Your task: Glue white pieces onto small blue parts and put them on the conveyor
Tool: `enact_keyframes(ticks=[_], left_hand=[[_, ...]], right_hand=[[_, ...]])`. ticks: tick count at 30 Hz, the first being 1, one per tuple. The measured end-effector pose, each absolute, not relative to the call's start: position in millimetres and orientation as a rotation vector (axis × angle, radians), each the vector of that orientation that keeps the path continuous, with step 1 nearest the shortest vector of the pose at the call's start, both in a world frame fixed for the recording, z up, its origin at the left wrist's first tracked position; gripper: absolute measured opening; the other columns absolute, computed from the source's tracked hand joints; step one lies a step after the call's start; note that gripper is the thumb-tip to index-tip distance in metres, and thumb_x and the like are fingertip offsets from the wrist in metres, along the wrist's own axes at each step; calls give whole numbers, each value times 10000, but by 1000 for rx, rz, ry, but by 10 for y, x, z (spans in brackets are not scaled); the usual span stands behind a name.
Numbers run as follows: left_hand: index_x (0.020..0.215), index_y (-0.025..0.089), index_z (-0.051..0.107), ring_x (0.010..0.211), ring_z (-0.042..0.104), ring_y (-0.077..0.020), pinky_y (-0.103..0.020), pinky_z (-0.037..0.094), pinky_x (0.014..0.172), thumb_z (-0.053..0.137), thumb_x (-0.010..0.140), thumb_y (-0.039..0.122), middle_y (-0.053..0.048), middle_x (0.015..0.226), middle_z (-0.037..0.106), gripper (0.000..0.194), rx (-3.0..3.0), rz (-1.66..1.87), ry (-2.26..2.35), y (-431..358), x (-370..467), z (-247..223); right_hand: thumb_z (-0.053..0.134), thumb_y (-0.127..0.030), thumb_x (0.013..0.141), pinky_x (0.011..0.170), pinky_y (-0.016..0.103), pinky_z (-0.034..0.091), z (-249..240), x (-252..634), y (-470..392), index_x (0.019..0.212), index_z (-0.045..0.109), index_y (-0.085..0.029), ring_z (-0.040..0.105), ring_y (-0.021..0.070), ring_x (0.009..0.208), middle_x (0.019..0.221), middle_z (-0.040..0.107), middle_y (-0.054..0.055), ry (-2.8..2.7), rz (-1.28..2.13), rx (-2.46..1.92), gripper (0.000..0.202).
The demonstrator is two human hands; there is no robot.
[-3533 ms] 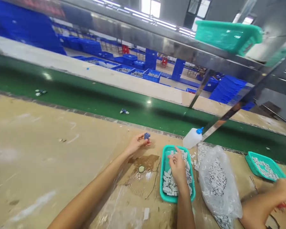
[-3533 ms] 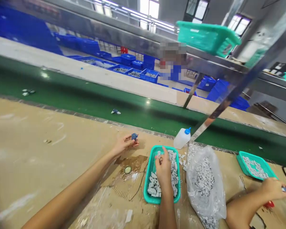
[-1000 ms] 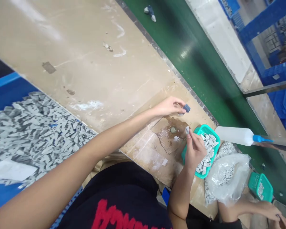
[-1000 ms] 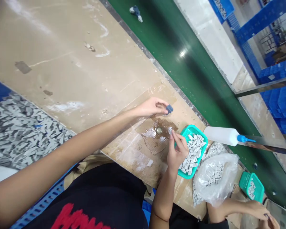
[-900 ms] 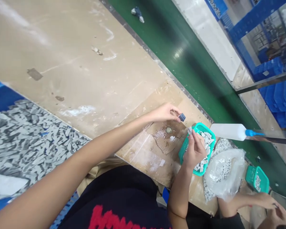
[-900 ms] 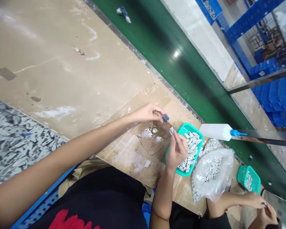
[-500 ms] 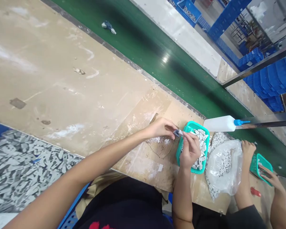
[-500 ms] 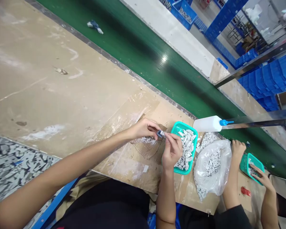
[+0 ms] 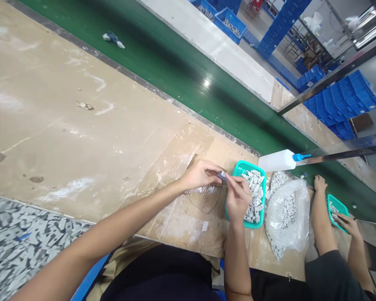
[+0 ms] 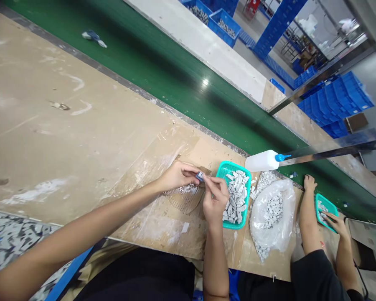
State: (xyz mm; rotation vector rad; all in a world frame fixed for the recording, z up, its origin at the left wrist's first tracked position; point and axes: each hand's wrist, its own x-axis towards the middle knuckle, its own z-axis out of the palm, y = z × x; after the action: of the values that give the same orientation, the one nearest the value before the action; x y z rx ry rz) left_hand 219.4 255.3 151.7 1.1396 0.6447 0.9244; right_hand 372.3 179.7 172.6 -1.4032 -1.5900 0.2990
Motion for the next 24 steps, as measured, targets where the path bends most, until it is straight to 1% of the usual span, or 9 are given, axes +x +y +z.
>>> enact_keyframes(ticks=[2,6,10,12,15,19,21,24], left_hand=[[822,132,776,708,693,-157,-222,567,659,775,632,162,-70,833,735,193,1164,949,699,2540,2199,1521],[823,122,783,637,664,-148,-215,533,589,767,633,185,-58,740,703,201,1220,948,776,2524,2191,1532],[810,122,779,624,647,-145,-213,499,565,738,635,175,-57,749,703,187,1226,868,838,2546,2169,1533],[798,121,776,632,639,-140,-211,492,579,745,632,188,-56,751,704,182,1222,843,851,2565,2161,1540],[789,117,766,633,621,-128,-207,481,596,751,641,204,-55,735,701,172,1204,813,844,2574,2163,1556],[871,110,743,579,595,-118,-190,435,509,788,677,297,-56,708,697,273,1078,765,833,2561,2168,1563],[877,114,727,633,642,-137,-192,475,548,821,666,329,-63,736,710,315,952,802,833,2584,2149,1562],[871,113,713,735,700,-164,-218,556,700,829,682,286,-72,798,729,281,723,880,875,2690,2085,1572]], right_hand=[[540,-152,931,759,314,531,1710,3720,1798,1111,738,-304,632,161,865,929,633,46,-1590,336,-1425,308],[531,-148,923,738,302,526,1687,3713,1806,1116,735,-311,619,154,833,895,628,40,-1564,438,-1436,324],[538,-129,916,713,283,517,1675,3700,1830,1112,736,-311,609,146,809,871,621,34,-1562,470,-1411,333],[534,-126,919,716,281,516,1670,3682,1834,1123,732,-306,608,148,815,871,624,34,-1575,462,-1407,336],[515,-154,941,752,296,520,1675,3641,1817,1144,724,-287,615,158,851,903,638,47,-1568,452,-1437,320],[505,-245,963,848,340,513,1737,3657,1797,1269,645,-255,615,181,944,1017,644,69,-1453,421,-1489,337],[503,-284,961,873,353,504,1790,3752,1808,1281,632,-237,614,191,959,1049,648,75,-1360,358,-1528,349],[478,-276,948,890,362,498,1848,4005,1836,1209,669,-202,620,209,985,1096,667,92,-1314,307,-1723,332]])
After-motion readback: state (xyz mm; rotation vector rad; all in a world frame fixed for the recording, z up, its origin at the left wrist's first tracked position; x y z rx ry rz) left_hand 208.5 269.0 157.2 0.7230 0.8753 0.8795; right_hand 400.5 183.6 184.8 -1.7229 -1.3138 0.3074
